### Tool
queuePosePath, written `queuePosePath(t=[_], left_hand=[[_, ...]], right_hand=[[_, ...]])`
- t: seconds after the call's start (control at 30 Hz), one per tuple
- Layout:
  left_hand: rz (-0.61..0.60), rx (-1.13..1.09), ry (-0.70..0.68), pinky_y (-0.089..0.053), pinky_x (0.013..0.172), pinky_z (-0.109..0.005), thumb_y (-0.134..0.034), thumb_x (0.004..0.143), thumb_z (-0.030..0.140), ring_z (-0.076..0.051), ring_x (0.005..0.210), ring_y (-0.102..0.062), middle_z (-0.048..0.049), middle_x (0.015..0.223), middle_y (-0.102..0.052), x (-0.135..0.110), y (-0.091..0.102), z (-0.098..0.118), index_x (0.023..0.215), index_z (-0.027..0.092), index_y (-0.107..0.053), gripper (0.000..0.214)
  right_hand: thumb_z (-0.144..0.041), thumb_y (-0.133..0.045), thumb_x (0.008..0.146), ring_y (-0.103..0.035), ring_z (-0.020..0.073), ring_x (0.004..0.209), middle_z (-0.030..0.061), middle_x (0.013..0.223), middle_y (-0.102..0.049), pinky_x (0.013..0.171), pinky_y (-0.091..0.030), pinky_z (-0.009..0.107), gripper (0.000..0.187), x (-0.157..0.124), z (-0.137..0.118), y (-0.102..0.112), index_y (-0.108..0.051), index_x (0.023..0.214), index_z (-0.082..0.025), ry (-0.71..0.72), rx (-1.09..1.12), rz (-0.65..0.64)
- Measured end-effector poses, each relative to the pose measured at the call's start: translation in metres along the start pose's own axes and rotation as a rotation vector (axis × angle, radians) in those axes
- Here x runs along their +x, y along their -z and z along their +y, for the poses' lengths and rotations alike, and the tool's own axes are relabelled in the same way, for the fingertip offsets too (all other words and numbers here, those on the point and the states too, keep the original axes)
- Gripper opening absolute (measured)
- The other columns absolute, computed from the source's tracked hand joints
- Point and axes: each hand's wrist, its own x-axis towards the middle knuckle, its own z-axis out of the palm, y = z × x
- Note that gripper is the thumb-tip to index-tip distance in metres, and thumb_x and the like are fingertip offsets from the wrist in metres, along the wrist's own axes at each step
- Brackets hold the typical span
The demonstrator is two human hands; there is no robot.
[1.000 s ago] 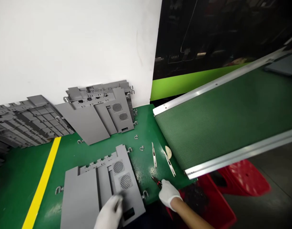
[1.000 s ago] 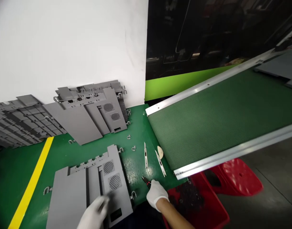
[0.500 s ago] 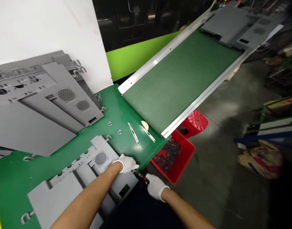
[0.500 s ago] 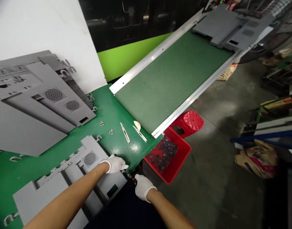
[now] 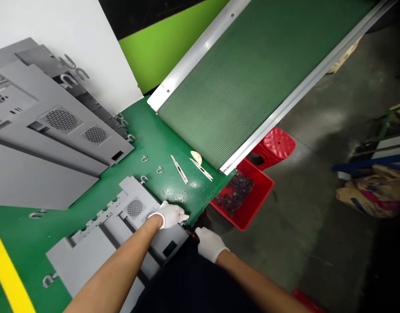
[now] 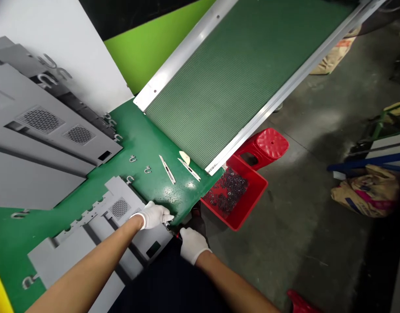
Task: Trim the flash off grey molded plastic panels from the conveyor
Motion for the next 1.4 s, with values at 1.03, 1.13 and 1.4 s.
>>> queuePosePath(t=[1.03,1.13,1.4], left_hand=[[-0.074,-0.034,0.046,-0.026,0.099,-0.044,-0.039,0.091,0.058,-0.014,0.061,-0.049,0.0008,0.071,-0.069,-0.002,0.011,0.011,0.069,0.021,-0.063,0.050],[-0.063,-0.004,0.035,-0.028,0.097,-0.043,-0.037,0.092,0.061,-0.013,0.059,-0.046,0.0005,0.070,-0.067,0.000,0.008,0.009,0.069,0.020,-0.063,0.053],[-0.029,0.005,0.045,-0.028,0.095,-0.043,-0.033,0.092,0.064,-0.014,0.062,-0.050,-0.0015,0.072,-0.068,0.003,0.004,0.009,0.071,0.020,-0.065,0.059]], right_hand=[[-0.032,-0.050,0.082,-0.067,0.0223,0.084,0.0080,0.095,-0.070,0.069,-0.044,0.030,0.019,0.004,0.000,-0.003,-0.063,0.092,-0.022,-0.044,0.049,0.074],[-0.034,-0.048,0.084,-0.067,0.0244,0.086,0.0088,0.097,-0.071,0.071,-0.046,0.033,0.022,0.005,-0.003,0.001,-0.063,0.095,-0.022,-0.059,0.017,0.071],[-0.041,-0.048,0.088,-0.070,0.0297,0.087,0.0139,0.098,-0.073,0.071,-0.050,0.038,0.029,0.012,-0.008,0.002,-0.066,0.096,-0.021,-0.138,0.005,-0.020]])
